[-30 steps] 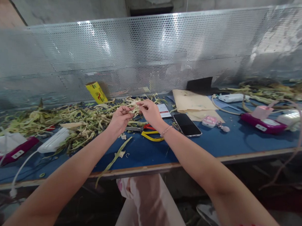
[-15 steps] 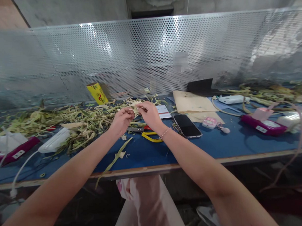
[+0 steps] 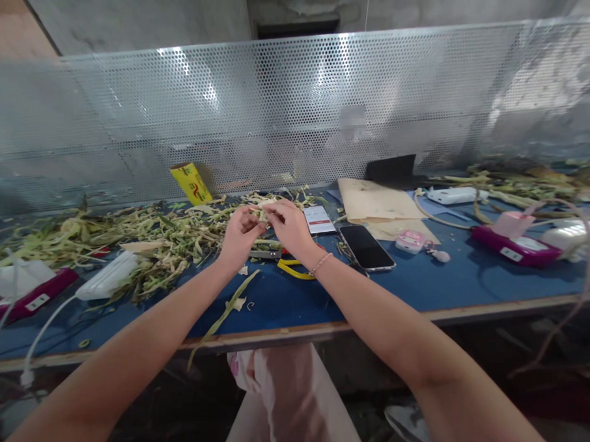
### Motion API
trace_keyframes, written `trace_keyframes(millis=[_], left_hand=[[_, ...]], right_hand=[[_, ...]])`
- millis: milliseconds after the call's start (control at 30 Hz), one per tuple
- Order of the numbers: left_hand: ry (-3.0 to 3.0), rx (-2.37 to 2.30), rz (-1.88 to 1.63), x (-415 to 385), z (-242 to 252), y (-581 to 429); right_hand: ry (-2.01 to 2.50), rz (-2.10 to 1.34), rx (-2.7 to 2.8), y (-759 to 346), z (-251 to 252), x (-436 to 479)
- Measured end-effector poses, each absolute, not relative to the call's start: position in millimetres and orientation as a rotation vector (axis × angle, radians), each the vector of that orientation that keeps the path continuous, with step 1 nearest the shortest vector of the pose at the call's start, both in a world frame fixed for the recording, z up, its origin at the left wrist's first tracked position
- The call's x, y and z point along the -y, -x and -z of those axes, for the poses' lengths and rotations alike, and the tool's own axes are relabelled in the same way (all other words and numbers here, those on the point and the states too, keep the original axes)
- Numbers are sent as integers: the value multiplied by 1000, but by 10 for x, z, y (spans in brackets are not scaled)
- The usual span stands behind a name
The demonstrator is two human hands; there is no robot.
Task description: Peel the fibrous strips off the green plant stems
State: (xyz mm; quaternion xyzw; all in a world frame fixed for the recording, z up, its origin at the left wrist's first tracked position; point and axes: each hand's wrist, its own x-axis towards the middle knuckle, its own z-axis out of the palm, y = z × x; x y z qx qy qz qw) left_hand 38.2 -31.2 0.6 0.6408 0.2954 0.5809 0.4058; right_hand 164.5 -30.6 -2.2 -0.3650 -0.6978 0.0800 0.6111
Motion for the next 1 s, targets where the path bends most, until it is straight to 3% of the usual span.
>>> trace_keyframes(millis=[1000], left_hand=[[-1671,-791,-1356,249,-64,-308]], right_hand=[[880,-188,1672,-1672,30,264]])
